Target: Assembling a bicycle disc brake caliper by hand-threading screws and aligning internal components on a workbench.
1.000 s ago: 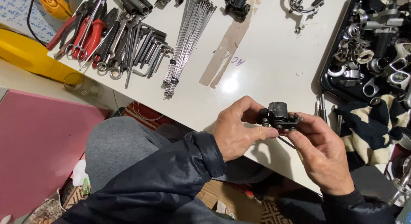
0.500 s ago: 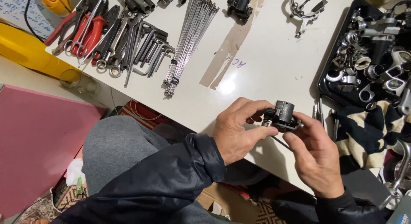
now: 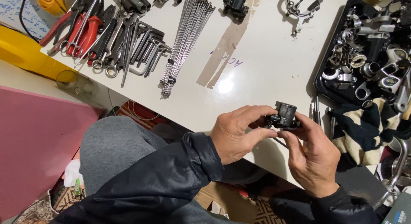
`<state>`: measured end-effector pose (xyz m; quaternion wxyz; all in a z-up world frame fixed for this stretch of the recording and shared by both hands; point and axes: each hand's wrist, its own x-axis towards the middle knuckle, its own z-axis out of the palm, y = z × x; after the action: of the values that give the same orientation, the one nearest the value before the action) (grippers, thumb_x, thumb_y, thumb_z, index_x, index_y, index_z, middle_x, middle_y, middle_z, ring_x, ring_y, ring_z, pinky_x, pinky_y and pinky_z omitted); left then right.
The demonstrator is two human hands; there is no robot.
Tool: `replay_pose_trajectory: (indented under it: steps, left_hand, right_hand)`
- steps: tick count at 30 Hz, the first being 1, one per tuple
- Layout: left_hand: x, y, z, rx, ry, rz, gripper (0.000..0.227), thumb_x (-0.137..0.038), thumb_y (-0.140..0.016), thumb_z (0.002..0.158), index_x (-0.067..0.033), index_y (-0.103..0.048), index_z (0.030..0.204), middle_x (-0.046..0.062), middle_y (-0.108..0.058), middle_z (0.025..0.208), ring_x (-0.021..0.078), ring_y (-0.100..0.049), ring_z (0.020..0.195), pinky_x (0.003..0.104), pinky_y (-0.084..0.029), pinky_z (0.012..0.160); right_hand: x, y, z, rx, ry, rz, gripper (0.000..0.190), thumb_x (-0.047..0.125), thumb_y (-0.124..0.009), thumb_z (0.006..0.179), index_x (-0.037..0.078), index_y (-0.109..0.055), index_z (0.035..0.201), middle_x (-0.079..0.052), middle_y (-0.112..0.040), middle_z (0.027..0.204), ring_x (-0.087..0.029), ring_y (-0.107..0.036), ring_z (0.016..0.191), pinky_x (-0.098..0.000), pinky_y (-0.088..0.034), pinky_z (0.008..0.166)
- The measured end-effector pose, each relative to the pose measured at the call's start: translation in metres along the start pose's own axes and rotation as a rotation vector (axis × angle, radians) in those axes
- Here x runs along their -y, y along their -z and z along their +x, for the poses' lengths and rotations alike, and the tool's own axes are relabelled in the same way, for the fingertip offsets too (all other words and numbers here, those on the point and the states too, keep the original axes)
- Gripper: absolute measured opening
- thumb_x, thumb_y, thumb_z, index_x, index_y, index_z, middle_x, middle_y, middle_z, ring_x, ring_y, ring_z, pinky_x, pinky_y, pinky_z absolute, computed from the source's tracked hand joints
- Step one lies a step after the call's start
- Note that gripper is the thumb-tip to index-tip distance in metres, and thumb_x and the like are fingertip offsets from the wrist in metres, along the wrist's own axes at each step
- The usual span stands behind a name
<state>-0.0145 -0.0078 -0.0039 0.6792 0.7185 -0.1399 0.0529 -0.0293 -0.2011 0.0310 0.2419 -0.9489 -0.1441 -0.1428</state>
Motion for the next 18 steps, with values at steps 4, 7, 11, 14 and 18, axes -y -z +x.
replay_pose_trajectory:
  steps: [4, 7, 11, 14, 18]
  left_hand:
    - [-0.03, 0.008, 0.014, 0.04, 0.315, -0.087, 0.055, -0.029, -0.078, 0.079, -0.0176, -0.054, 0.127, 0.003, -0.075, 0.092, 0.0153, -0.073, 0.078, 0.025, -0.058, 0.079]
    - [-0.045, 0.015, 0.024, 0.077, 0.697, -0.297, 0.072, -0.032, -0.084, 0.059, -0.0158, -0.054, 0.123, 0.005, -0.076, 0.093, 0.014, -0.074, 0.082, 0.026, -0.056, 0.082]
    - [-0.028, 0.011, 0.022, 0.075, 0.789, -0.677, 0.066, -0.026, -0.074, 0.077, 0.0034, -0.048, 0.13, 0.023, -0.075, 0.097, 0.0244, -0.072, 0.075, 0.029, -0.059, 0.076]
    - [-0.021, 0.006, 0.019, 0.11, 0.814, -0.844, 0.049, -0.02, -0.068, 0.088, 0.008, -0.052, 0.125, 0.026, -0.07, 0.107, 0.0297, -0.072, 0.092, 0.033, -0.061, 0.084]
    - [-0.017, 0.003, 0.017, 0.166, 0.812, -0.887, 0.048, -0.02, -0.065, 0.091, 0.0055, -0.057, 0.13, 0.025, -0.068, 0.114, 0.0295, -0.071, 0.102, 0.036, -0.061, 0.09]
  right_hand:
    - [-0.002, 0.0, -0.003, -0.046, -0.006, -0.015, 0.042, 0.01, -0.076, 0.096, -0.002, -0.063, 0.135, -0.014, -0.073, 0.118, -0.021, -0.074, 0.097, -0.0288, -0.054, 0.083]
    - [-0.008, -0.001, -0.007, -0.058, -0.018, -0.065, 0.043, 0.01, -0.076, 0.096, -0.004, -0.063, 0.135, -0.016, -0.075, 0.116, -0.024, -0.074, 0.103, -0.0309, -0.054, 0.085]
    - [-0.017, -0.006, -0.013, -0.1, -0.015, -0.144, 0.042, 0.011, -0.077, 0.098, 0.0, -0.063, 0.136, -0.013, -0.077, 0.113, -0.025, -0.074, 0.103, -0.0321, -0.054, 0.086]
    - [-0.02, -0.01, -0.015, -0.113, -0.029, -0.136, 0.038, 0.007, -0.077, 0.099, 0.002, -0.063, 0.134, -0.013, -0.076, 0.117, -0.026, -0.074, 0.106, -0.033, -0.053, 0.089]
    - [-0.028, -0.01, -0.017, -0.123, 0.02, -0.109, 0.032, 0.002, -0.077, 0.1, 0.002, -0.062, 0.129, -0.013, -0.073, 0.116, -0.027, -0.073, 0.1, -0.0339, -0.053, 0.087]
